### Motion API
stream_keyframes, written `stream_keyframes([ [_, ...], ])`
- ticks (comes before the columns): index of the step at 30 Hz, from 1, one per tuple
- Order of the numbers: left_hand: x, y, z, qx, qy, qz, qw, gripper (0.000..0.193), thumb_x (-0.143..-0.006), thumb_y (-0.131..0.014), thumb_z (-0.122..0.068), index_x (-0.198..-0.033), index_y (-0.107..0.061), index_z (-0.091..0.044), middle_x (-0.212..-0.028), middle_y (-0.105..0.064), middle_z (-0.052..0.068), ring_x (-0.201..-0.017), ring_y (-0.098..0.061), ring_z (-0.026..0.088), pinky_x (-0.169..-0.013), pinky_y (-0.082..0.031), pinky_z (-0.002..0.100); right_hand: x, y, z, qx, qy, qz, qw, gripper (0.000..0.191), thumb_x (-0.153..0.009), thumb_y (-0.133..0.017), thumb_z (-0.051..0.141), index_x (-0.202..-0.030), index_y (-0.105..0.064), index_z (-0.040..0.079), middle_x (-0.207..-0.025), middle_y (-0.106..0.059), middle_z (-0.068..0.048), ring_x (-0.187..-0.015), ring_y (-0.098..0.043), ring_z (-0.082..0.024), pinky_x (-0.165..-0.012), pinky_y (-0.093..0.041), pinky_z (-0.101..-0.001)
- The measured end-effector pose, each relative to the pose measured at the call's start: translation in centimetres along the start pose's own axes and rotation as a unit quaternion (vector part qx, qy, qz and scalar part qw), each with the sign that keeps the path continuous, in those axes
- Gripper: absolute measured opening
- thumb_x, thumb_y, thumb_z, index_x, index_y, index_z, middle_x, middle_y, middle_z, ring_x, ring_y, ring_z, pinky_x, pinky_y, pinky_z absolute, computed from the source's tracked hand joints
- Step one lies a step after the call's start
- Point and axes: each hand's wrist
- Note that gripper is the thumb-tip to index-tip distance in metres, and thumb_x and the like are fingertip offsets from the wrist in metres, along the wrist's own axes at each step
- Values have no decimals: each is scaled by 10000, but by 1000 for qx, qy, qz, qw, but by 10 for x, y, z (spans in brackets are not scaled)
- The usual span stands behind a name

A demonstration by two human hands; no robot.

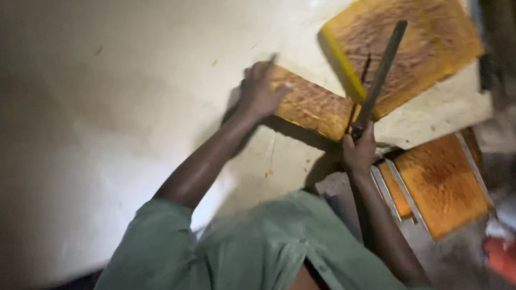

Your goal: The person removes a rectangular honeycomb frame from a metal tray and places it on a white table. Using a long knife, they cut the frame into smaller rectangular pieces, trimming the edges and stacking the cut pieces. The person repeats this process with additional frames.

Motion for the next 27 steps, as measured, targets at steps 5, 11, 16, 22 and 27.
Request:
stream_keyframes([
  [5,196,24,113,254,87,-366,891,710,-1010,-522,-199,-1632,-243,-2,-1323,-625,116,-1126,-641,206,-1016,-533,375,19,-11,26,-350,-5,282,893,363,-871,-532,-43,-1227,-547,30,-1180,-697,-63,-999,-712,-131,-852,-596,-299],
  [11,322,-87,24,-65,197,-320,925,712,-1011,-514,-307,-1615,-254,-35,-1551,-310,173,-1415,-287,316,-1177,-252,512,47,26,-12,-158,-45,365,916,238,-999,-611,91,-1204,-561,-19,-916,-696,-120,-703,-653,-204,-605,-531,-354],
  [16,231,-70,-55,-264,9,-52,963,780,-951,-561,-339,-1634,-248,-131,-1716,-131,199,-1579,-56,408,-1243,-51,632,106,64,-84,-23,98,333,937,308,-970,-660,219,-1193,-649,6,-912,-741,-144,-749,-700,-238,-666,-547,-378],
  [22,192,40,-45,-215,32,-36,975,997,-837,-728,-533,-1594,-267,-77,-1593,-300,213,-1462,-253,412,-1165,-144,666,147,101,-132,27,157,370,915,342,-896,-716,176,-1194,-649,21,-1013,-737,-212,-924,-733,-345,-772,-569,-417],
  [27,216,18,-54,-263,-14,-23,964,1159,-689,-797,-577,-1608,-300,-74,-1456,-464,194,-1305,-428,366,-1073,-300,609,153,98,-124,55,127,232,963,282,-941,-696,176,-1186,-619,59,-997,-717,-219,-911,-721,-405,-762,-563,-461],
])
Point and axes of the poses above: each hand's wrist, its own x-axis away from the middle knuckle, its own y-axis out of the back of the hand, z = x × y
